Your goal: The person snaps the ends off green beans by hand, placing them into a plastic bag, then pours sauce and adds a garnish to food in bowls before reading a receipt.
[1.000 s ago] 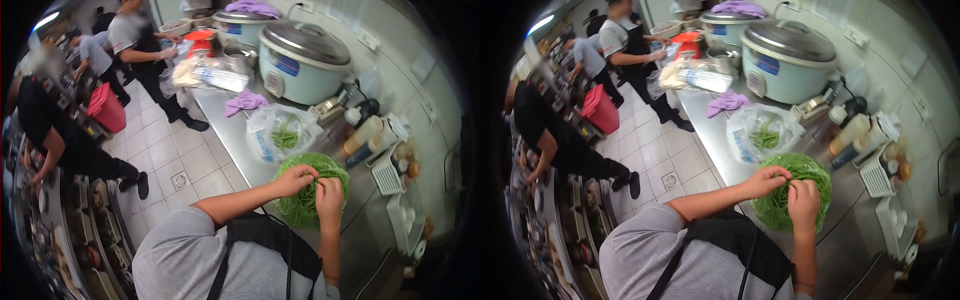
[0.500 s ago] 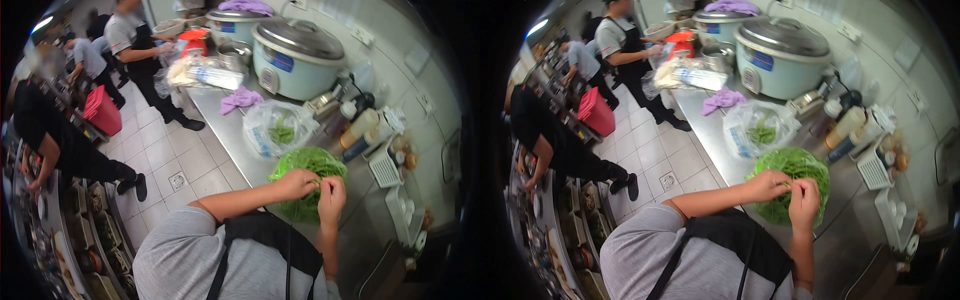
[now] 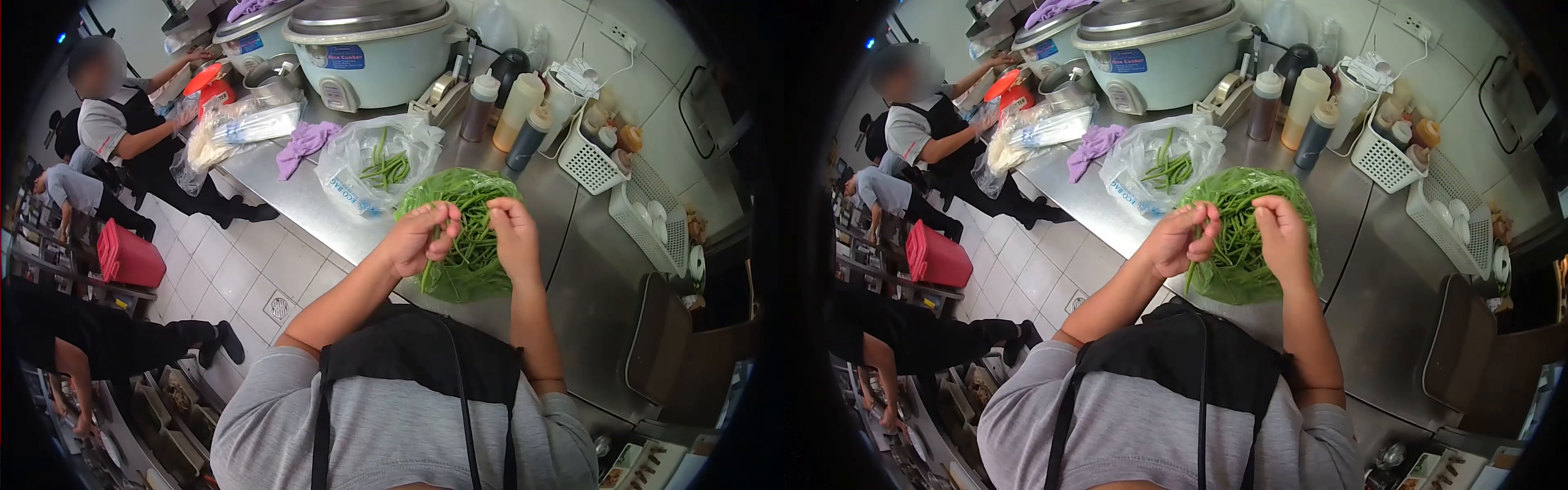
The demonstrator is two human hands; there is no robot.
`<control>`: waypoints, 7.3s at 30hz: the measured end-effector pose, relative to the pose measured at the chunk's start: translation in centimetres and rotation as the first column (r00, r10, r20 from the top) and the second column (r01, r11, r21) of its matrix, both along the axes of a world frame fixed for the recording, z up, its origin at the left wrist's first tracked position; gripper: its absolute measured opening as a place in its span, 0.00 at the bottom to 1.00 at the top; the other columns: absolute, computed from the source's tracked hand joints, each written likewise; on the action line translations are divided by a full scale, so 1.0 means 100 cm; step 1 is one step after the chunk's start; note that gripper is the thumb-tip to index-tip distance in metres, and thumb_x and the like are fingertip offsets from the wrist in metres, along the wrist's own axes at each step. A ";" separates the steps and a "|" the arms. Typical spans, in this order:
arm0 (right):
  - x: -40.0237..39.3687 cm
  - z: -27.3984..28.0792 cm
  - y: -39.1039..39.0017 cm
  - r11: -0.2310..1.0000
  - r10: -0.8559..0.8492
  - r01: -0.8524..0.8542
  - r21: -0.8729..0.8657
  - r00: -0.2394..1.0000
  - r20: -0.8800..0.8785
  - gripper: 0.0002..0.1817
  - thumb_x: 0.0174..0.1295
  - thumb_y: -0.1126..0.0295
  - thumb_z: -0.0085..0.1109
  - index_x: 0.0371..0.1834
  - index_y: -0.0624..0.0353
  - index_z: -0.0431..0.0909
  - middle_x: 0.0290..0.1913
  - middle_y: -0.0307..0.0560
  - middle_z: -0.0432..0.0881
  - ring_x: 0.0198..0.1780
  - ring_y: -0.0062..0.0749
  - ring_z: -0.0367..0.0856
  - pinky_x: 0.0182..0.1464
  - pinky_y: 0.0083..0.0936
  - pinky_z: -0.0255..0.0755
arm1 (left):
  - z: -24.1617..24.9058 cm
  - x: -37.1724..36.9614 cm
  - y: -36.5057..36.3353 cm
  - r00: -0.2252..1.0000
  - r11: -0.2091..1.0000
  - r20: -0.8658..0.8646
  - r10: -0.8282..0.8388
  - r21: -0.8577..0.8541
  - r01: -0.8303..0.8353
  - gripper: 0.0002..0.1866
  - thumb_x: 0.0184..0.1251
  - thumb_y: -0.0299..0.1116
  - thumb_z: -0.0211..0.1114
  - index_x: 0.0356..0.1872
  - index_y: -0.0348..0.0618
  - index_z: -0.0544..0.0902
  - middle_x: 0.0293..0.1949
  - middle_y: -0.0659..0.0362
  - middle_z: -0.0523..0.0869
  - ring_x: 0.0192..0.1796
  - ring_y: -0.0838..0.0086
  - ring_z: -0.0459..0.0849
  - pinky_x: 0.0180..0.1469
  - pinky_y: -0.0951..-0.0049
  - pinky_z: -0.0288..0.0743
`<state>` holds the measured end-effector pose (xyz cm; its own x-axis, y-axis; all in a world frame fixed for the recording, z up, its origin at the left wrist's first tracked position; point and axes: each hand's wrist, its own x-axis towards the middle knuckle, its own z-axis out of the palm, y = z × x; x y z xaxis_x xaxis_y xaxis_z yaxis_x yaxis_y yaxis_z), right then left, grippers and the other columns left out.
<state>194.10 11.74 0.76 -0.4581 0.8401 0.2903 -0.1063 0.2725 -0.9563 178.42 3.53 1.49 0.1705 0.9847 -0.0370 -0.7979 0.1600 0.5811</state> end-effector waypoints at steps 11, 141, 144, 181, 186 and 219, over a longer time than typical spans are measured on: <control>-0.003 0.002 -0.026 0.955 0.153 -0.229 0.188 0.924 0.352 0.07 0.56 0.73 0.46 0.28 0.66 0.71 0.24 0.42 0.74 0.28 0.23 0.72 0.32 0.21 0.65 | 0.001 0.007 0.005 0.981 0.980 -0.043 0.187 0.078 -0.184 0.11 0.62 0.41 0.51 0.34 0.45 0.71 0.26 0.60 0.73 0.18 0.79 0.64 0.19 0.82 0.56; 0.014 -0.008 -0.001 0.947 -0.283 0.224 0.231 0.921 0.269 0.11 0.50 0.66 0.57 0.28 0.64 0.74 0.33 0.46 0.75 0.26 0.25 0.73 0.29 0.21 0.68 | -0.019 0.010 0.050 0.990 0.995 -0.138 -0.025 -0.098 0.012 0.11 0.64 0.41 0.49 0.27 0.46 0.68 0.21 0.64 0.69 0.27 0.73 0.73 0.30 0.73 0.68; 0.006 0.001 -0.010 0.969 -0.216 0.180 0.172 0.951 0.220 0.10 0.51 0.67 0.56 0.28 0.63 0.75 0.27 0.44 0.75 0.23 0.24 0.73 0.27 0.21 0.67 | -0.021 0.010 0.052 0.989 0.996 -0.143 0.024 -0.086 -0.037 0.11 0.64 0.40 0.48 0.28 0.45 0.69 0.25 0.61 0.72 0.31 0.71 0.74 0.35 0.72 0.69; 0.005 -0.008 -0.012 0.998 -0.044 0.019 0.068 0.919 0.393 0.09 0.51 0.68 0.54 0.26 0.64 0.74 0.21 0.49 0.76 0.22 0.34 0.75 0.27 0.28 0.66 | -0.029 0.010 0.054 0.978 0.986 -0.175 0.117 0.142 -0.093 0.16 0.59 0.43 0.54 0.42 0.44 0.74 0.48 0.52 0.75 0.54 0.63 0.69 0.59 0.62 0.57; 0.004 -0.009 -0.014 0.997 -0.053 0.023 0.076 0.907 0.419 0.06 0.52 0.71 0.52 0.27 0.64 0.72 0.23 0.51 0.76 0.25 0.38 0.75 0.29 0.28 0.67 | -0.023 0.014 0.052 0.953 0.982 -0.250 0.173 0.120 -0.147 0.15 0.58 0.45 0.55 0.40 0.46 0.74 0.49 0.56 0.74 0.55 0.65 0.67 0.58 0.62 0.56; -0.001 -0.013 -0.014 0.931 -0.046 -0.037 0.362 0.975 0.217 0.03 0.52 0.73 0.50 0.27 0.60 0.68 0.23 0.50 0.73 0.23 0.44 0.72 0.27 0.31 0.66 | -0.030 0.007 0.053 0.996 0.998 -0.092 -0.021 0.050 0.026 0.11 0.61 0.29 0.47 0.43 0.41 0.70 0.36 0.57 0.75 0.44 0.69 0.73 0.50 0.70 0.66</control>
